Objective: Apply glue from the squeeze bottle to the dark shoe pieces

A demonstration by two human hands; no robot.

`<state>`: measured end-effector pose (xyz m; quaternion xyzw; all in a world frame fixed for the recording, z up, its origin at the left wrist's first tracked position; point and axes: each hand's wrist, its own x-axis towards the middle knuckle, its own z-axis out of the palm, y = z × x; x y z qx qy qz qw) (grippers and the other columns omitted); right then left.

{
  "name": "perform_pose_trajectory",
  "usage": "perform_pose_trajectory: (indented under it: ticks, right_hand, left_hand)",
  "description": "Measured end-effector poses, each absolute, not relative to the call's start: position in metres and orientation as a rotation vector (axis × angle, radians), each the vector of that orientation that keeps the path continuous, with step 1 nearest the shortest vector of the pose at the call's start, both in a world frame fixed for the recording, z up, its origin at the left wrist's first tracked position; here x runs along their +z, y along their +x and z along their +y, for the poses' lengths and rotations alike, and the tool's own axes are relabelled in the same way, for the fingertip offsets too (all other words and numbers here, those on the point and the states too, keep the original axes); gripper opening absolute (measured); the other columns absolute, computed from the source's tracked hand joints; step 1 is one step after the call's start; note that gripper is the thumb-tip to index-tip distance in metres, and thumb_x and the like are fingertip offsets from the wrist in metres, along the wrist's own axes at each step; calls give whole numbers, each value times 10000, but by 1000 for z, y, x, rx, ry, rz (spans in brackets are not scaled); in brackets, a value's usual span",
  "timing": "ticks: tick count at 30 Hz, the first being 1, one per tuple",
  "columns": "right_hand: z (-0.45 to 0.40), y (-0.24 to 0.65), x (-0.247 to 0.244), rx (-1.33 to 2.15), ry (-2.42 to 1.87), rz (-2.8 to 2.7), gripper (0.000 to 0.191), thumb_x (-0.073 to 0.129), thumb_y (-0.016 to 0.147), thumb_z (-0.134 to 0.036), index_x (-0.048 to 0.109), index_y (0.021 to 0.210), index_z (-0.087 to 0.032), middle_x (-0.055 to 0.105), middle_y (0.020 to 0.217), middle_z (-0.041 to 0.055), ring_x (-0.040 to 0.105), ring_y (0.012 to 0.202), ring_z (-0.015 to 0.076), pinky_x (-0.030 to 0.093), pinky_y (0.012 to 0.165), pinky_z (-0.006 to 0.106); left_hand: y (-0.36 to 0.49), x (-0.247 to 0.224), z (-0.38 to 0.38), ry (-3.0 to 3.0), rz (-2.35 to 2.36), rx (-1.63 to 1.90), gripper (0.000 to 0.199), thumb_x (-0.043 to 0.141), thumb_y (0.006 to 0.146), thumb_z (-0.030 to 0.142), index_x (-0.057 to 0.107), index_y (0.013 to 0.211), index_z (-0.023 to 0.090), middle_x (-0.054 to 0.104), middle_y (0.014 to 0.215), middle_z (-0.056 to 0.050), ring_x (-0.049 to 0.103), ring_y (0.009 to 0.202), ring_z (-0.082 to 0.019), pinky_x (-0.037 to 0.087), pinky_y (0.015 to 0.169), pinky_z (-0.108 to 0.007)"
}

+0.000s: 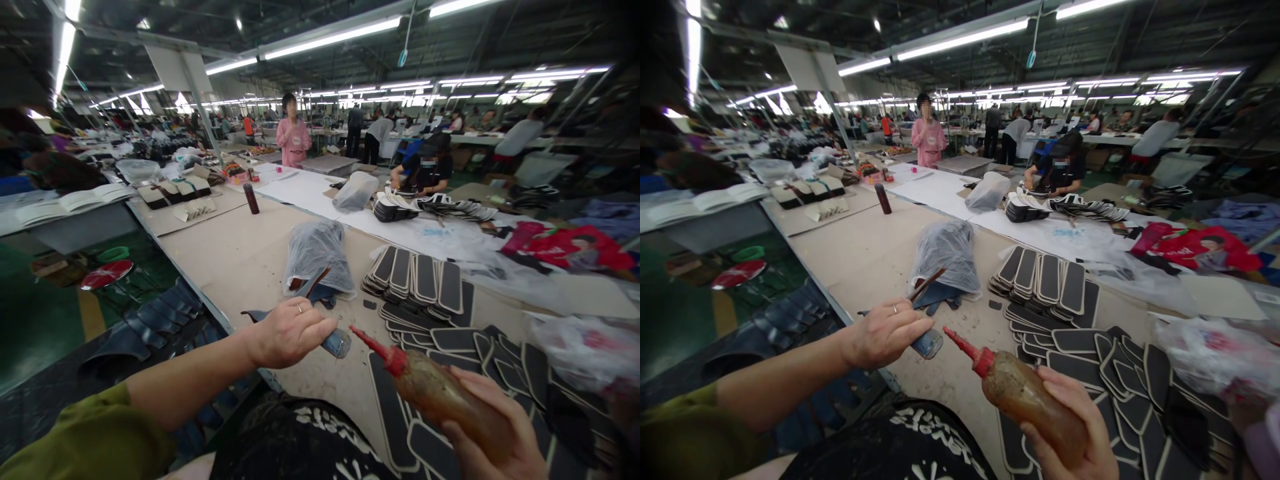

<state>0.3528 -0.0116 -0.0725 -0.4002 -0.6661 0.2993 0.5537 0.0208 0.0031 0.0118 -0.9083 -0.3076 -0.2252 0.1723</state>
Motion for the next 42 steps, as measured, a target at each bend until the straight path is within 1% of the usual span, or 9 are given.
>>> perform_pose_trajectory:
  ticks: [5, 11, 13, 20, 27, 33, 38, 40, 42]
  right_hand:
    - [-15, 349, -74, 781, -967, -1608, 370, 722, 779, -262, 599, 1128, -251, 627, 1194, 47, 591, 1132, 137, 461, 962, 151]
    - [-22, 347, -74, 910, -880, -1631, 322, 714, 781, -372, 627, 1077, -280, 683, 1112, 49, 656, 1058, 183, 540, 845, 192]
    - [-24, 347, -78, 946, -903, -1588, 321, 711, 783, -368, 619, 1079, -284, 675, 1134, 51, 650, 1075, 190, 543, 835, 198]
    - [-23, 348, -105, 948, -1156, -1410, 380, 719, 775, -336, 596, 1128, -264, 606, 1236, 57, 586, 1133, 187, 488, 927, 224]
    - [-24, 347, -99, 977, -985, -1545, 344, 706, 783, -318, 603, 1108, -281, 651, 1173, 41, 619, 1116, 175, 507, 911, 205]
    - [-24, 349, -96, 1035, -898, -1507, 340, 708, 771, -315, 613, 1095, -271, 663, 1160, 64, 646, 1085, 215, 548, 833, 227]
    - [-24, 342, -97, 1044, -1164, -1351, 369, 708, 771, -374, 604, 1105, -253, 619, 1220, 76, 617, 1076, 226, 525, 896, 291]
    - [-25, 337, -96, 1070, -1226, -1305, 373, 699, 777, -408, 599, 1103, -257, 606, 1239, 64, 590, 1112, 215, 489, 951, 284]
    - [-26, 334, -96, 1099, -1186, -1346, 367, 714, 765, -402, 601, 1088, -271, 622, 1220, 51, 583, 1142, 208, 484, 950, 255]
  left_hand:
    - [21, 9, 4, -2563, -905, -593, 242, 355, 946, 125, 524, 1118, 130, 655, 748, -55, 567, 632, -158, 514, 702, -309]
    - [17, 2, 2, -2569, -904, -601, 253, 360, 932, 114, 525, 1124, 113, 640, 737, -55, 555, 625, -169, 499, 672, -317]
    - [16, 0, 0, -2567, -914, -598, 250, 369, 929, 114, 530, 1121, 114, 636, 738, -51, 543, 619, -167, 494, 671, -316]
    - [14, -2, -4, -2540, -927, -627, 241, 392, 922, 111, 539, 1113, 103, 634, 743, -50, 531, 628, -168, 488, 682, -316]
    - [13, -6, -4, -2533, -966, -611, 257, 387, 913, 99, 534, 1123, 108, 635, 760, -47, 536, 632, -166, 488, 690, -315]
    - [15, -5, -4, -2521, -970, -606, 276, 358, 909, 88, 533, 1121, 120, 640, 746, -45, 537, 621, -164, 493, 680, -311]
    - [19, -4, -4, -2545, -957, -588, 246, 376, 915, 103, 539, 1099, 110, 634, 729, -48, 520, 611, -169, 487, 670, -316]
    - [20, -4, -4, -2556, -968, -563, 240, 374, 922, 107, 541, 1094, 113, 625, 720, -43, 518, 610, -167, 483, 679, -311]
    - [20, -4, -3, -2557, -974, -546, 236, 371, 926, 105, 541, 1089, 119, 620, 714, -39, 525, 616, -164, 480, 691, -303]
